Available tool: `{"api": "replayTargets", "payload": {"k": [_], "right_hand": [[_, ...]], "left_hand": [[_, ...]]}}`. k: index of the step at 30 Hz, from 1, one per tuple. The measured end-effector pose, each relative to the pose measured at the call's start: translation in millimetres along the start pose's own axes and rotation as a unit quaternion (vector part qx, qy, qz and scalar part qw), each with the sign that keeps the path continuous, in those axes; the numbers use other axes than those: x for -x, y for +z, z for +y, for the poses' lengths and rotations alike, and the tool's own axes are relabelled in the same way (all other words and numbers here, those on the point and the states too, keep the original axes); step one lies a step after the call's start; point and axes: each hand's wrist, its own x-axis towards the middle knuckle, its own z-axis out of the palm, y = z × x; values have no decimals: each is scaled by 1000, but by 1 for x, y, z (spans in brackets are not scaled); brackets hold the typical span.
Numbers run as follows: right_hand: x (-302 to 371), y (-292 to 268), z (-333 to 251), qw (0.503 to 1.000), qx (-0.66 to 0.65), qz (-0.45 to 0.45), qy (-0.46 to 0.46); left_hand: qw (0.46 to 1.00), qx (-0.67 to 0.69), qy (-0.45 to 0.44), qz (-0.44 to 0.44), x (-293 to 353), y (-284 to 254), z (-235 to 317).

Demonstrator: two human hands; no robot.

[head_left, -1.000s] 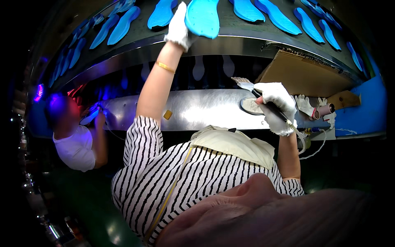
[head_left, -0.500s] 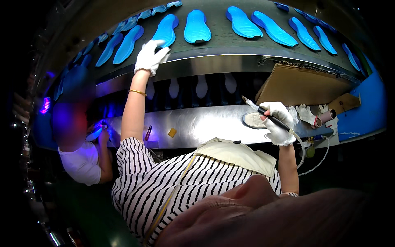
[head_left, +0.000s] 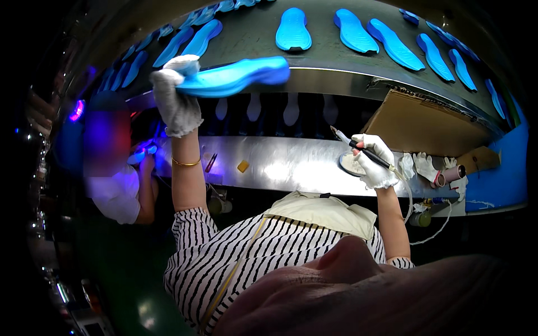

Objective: The person applies adhesive to the edges of blue shoe soles using a brush, handling them one at a time and placing each one onto a moving conveyor belt.

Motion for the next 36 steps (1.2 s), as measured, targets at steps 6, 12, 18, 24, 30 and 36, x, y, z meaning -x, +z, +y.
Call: {"api": "replayTargets", "payload": {"k": [6,12,18,24,30,36], "right_hand": [[4,10,-6,997,-41,-37,54],[6,10,-5,998,-28,-37,44],[-7,38,-12,996,-42,-62,43],[-27,67,-15,998,-50,-40,20],[-20,90,-8,997,14,-10,-79],[-9,90,-8,994,-82,-67,3]], "left_hand": [[929,241,-280,-24,59,29,-15],[727,402,-547,99,178,50,-45],[677,418,-571,199,194,68,-45],[761,356,-499,213,210,104,-63],[797,335,-451,224,234,103,-95],[782,365,-466,196,227,87,-74]]}}
